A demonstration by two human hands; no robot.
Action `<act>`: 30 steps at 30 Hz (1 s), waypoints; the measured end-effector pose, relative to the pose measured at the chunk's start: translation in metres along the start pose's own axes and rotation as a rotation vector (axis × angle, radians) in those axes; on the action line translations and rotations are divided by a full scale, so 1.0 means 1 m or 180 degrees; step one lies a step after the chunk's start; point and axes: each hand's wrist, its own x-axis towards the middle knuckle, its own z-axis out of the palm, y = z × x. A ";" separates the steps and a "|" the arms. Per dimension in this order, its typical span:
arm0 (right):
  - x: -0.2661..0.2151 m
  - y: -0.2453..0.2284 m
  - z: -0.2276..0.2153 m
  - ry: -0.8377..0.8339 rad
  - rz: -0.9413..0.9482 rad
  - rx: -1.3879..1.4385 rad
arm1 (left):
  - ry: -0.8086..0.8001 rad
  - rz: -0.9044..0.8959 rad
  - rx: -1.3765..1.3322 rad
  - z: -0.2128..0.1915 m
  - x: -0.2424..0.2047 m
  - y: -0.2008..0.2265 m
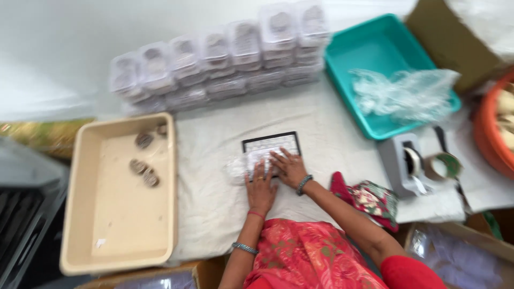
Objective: The person wraps a small rectangular item in bubble wrap and secures it with tape. They then wipe several small, ornate metal objects with a cloth and place them into a clear plastic container.
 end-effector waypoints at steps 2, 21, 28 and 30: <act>-0.018 -0.002 -0.016 0.0153 0.0288 0.0526 | -0.0087 -0.0035 0.0004 -0.003 0.000 -0.001; -0.328 0.271 -0.116 0.1397 0.3540 0.2172 | 0.0676 -0.0246 -0.0010 0.011 0.016 -0.009; -0.327 0.292 -0.104 0.0996 0.3527 0.2568 | 0.0944 -0.0090 0.0295 0.015 0.021 -0.010; -0.326 0.286 -0.115 0.0861 0.3548 0.2590 | 0.0969 -0.0068 0.0340 0.015 0.022 -0.011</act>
